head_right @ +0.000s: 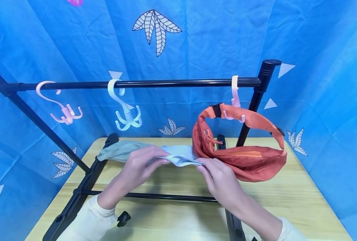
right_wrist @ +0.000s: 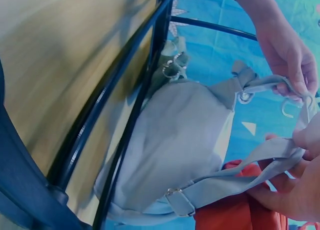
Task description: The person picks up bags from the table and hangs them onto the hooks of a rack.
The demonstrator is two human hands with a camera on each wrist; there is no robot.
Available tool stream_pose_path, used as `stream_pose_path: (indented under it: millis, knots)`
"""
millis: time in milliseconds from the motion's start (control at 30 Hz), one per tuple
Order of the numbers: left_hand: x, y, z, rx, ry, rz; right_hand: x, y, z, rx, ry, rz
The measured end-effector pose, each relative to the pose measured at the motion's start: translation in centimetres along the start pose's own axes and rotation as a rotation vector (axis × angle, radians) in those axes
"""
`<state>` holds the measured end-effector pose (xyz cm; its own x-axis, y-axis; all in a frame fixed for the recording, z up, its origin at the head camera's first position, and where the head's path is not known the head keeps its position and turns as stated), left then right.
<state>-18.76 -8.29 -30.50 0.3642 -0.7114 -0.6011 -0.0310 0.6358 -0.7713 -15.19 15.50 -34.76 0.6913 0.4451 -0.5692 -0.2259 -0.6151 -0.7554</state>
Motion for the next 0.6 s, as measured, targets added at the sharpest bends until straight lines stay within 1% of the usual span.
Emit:
stream_pose_path:
  millis: [267,467,600]
  knots:
    - [-2.4,-0.7,0.1,-0.024,-0.007,0.034,-0.5,-1.3,0.3,-0.044,0.034,0.038]
    - [-3.1,-1.1,0.3,-0.043,0.039,0.08,-0.9,-1.5,0.4,-0.096,0.051,0.037]
    - [-3.6,-1.7,0.5,-0.043,0.046,0.096,-1.3,-1.8,0.4,-0.142,0.045,0.045]
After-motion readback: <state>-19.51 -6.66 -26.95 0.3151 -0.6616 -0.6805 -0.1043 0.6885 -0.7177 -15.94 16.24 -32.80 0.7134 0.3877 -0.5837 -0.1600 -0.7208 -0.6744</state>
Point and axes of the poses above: each hand's wrist, its own x-axis away from the middle knuckle, its own y-axis out of the palm, z = x × y, the point moved 4 cm from there along -x, towards the middle knuckle, and after that the axes turned 13 degrees about -z, right-handed, at the moved point
